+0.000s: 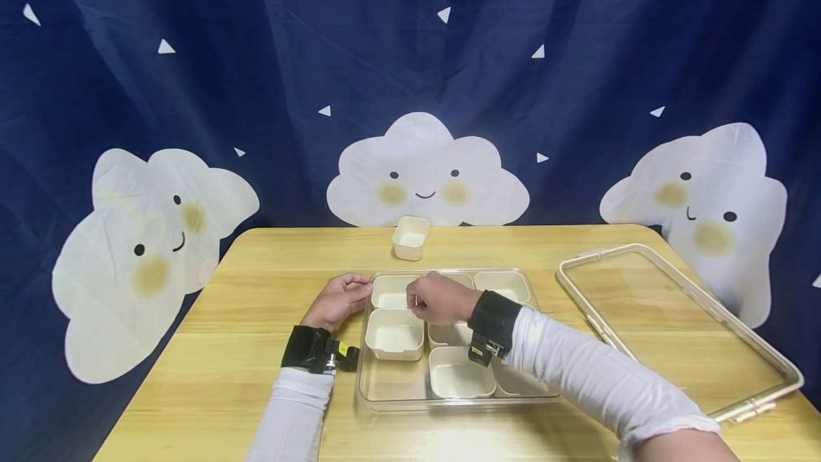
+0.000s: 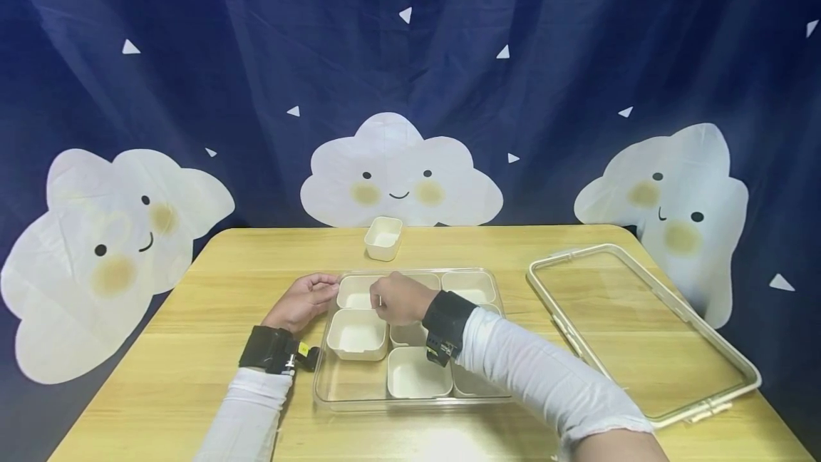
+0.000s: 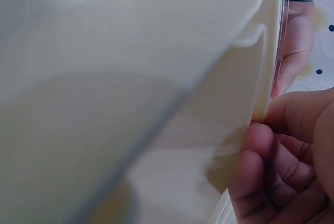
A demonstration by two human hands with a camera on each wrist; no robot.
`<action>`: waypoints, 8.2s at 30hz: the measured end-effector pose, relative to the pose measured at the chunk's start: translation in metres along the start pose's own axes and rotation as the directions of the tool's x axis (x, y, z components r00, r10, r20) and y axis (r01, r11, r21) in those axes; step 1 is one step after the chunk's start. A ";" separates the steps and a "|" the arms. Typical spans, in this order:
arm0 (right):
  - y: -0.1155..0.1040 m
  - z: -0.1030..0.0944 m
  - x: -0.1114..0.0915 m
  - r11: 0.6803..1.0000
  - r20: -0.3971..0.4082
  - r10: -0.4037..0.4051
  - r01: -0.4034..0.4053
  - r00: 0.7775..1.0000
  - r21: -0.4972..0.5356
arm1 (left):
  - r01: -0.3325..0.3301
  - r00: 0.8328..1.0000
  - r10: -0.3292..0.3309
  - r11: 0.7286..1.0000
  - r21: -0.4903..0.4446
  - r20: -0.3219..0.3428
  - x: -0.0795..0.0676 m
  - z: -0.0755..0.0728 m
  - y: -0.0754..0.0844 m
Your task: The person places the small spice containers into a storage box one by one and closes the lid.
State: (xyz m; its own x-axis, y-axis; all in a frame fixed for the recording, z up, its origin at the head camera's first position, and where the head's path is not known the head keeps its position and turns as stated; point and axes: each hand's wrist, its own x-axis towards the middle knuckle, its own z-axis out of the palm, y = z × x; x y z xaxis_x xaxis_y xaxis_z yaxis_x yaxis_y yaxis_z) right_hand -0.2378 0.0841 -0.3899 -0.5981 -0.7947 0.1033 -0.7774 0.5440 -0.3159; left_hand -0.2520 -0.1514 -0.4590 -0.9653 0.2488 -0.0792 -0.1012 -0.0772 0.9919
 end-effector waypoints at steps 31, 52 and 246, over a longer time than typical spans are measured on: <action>0.001 -0.002 -0.005 0.996 -0.036 0.042 -0.040 0.998 0.074 | 0.016 0.999 -0.016 1.000 0.005 -0.028 0.002 0.000 -0.001; 0.035 -0.042 -0.079 0.634 -0.116 0.546 -0.318 0.830 0.705 | 0.043 0.999 -0.043 0.998 0.039 0.006 0.003 -0.003 -0.002; 0.110 0.038 -0.178 0.201 -0.218 0.626 0.115 0.749 0.973 | -0.305 0.942 0.290 0.545 0.781 0.166 0.060 0.006 0.078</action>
State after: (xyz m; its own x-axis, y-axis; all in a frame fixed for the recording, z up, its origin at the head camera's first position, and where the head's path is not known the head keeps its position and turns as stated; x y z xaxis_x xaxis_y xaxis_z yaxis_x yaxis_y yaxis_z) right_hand -0.2099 0.2753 -0.4787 -0.9769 -0.1961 0.0851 -0.0354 -0.2438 -0.9692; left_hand -0.3167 -0.1369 -0.3855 -0.8993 0.3721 0.2299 0.4274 0.6357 0.6429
